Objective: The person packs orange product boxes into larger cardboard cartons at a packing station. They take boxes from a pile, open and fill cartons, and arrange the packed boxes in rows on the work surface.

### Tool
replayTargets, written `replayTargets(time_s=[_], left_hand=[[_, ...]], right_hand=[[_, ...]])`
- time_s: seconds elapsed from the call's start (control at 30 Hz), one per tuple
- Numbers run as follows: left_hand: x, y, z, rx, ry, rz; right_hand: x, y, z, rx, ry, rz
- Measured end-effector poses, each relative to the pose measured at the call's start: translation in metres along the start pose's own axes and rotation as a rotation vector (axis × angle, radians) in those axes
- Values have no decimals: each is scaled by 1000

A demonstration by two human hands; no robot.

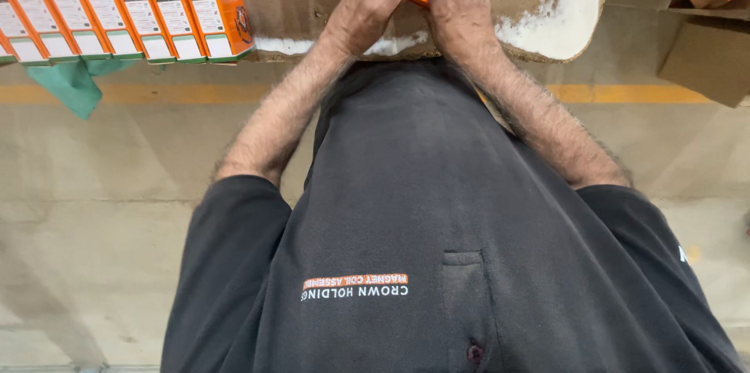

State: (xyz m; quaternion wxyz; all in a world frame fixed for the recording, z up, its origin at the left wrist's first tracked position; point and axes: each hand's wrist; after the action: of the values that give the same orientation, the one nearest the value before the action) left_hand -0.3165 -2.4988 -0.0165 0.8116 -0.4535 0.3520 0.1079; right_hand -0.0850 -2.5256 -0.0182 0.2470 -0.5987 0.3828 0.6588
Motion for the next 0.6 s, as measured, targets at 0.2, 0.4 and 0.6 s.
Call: replayTargets(time_s=[0.2, 0.4, 0.6], left_hand=[[-8, 12, 6, 226, 97, 112], [16, 15, 0, 163, -7, 135], [15, 12, 0, -136, -57, -88]], right_hand=[[18, 11, 2, 60, -1, -151], [24, 9, 4, 30, -141, -133], [-23, -11, 10, -51, -47, 288]])
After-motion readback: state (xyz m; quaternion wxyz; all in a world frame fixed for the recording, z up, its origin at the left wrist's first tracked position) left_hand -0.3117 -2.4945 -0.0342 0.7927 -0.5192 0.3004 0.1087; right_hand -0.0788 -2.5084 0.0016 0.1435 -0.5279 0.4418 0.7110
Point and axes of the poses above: each hand's wrist, its own z-axis towards the middle knuckle, its own x-axis out of the palm, y = z × x, and after that the axes turned 8 degrees about -x, right-handed
